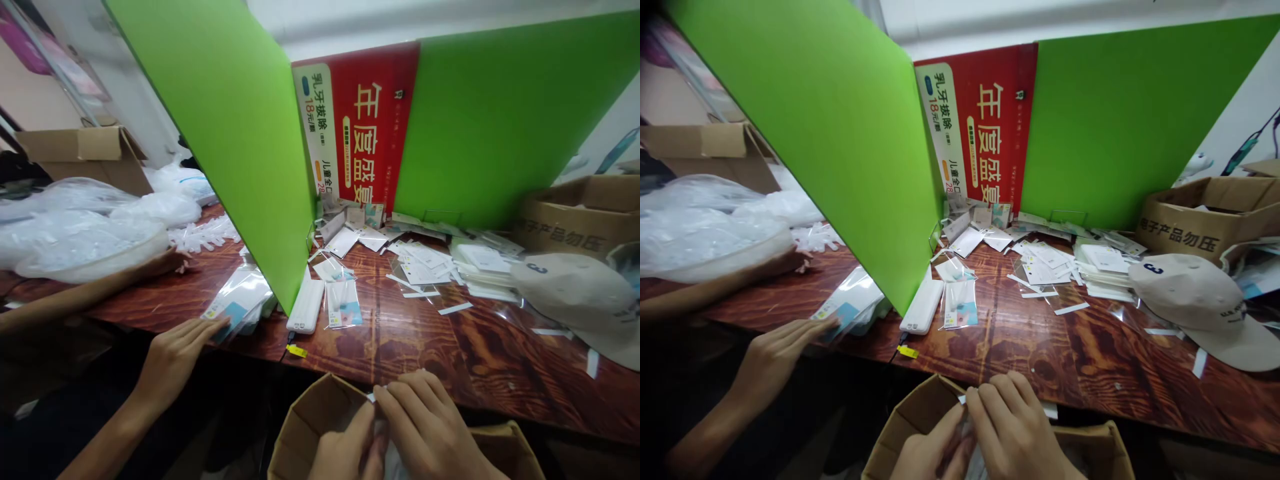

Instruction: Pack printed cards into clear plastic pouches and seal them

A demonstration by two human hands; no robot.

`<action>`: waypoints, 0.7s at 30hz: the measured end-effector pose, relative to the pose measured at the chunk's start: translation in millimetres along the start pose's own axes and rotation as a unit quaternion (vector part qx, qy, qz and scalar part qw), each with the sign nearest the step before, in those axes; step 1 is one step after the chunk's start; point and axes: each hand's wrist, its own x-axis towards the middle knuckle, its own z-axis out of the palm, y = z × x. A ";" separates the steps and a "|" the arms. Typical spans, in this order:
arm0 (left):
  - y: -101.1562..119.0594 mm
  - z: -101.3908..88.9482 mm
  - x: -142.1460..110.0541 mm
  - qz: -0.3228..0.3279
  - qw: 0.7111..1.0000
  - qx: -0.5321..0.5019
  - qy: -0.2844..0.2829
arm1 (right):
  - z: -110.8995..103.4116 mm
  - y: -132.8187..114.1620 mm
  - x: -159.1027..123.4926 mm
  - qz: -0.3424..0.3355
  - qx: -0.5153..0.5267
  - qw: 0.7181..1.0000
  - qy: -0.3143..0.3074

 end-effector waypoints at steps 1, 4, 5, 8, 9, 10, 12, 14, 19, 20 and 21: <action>7.6 -27.7 11.3 0.017 1.000 0.012 0.011 | 0.5 1.3 -0.4 0.007 0.013 1.000 -0.003; 33.7 -126.6 52.5 0.096 0.989 0.094 0.061 | 1.4 4.3 0.7 0.058 0.062 0.996 -0.001; 40.2 -153.9 63.9 0.105 0.986 0.104 0.081 | 2.0 4.9 2.0 0.076 0.073 0.994 0.005; 44.8 -182.0 75.4 0.110 0.983 0.111 0.097 | 4.8 10.0 6.0 0.110 0.083 0.990 0.035; 41.8 -171.8 71.1 0.107 0.984 0.106 0.094 | 5.5 14.5 6.6 0.122 0.088 0.988 0.045; 37.5 -153.8 63.8 0.102 0.986 0.099 0.089 | 5.5 20.8 6.3 0.148 0.092 0.983 0.055; 27.7 -104.9 44.4 0.086 0.991 0.083 0.065 | 1.5 38.0 2.8 0.245 0.079 0.963 0.081; 20.5 -56.9 26.1 0.067 0.995 0.069 0.038 | -8.3 54.4 -4.2 0.362 0.035 0.924 0.117; 20.3 -18.7 16.0 -0.038 0.995 -0.046 0.086 | -28.7 39.1 -27.3 0.370 0.123 0.921 -0.017; 21.4 -22.9 18.5 -0.051 0.991 -0.077 0.098 | -27.8 27.4 -31.4 0.322 0.185 0.925 -0.085; 22.3 -28.0 21.2 -0.058 0.988 -0.102 0.100 | -25.3 15.6 -35.0 0.274 0.242 0.919 -0.148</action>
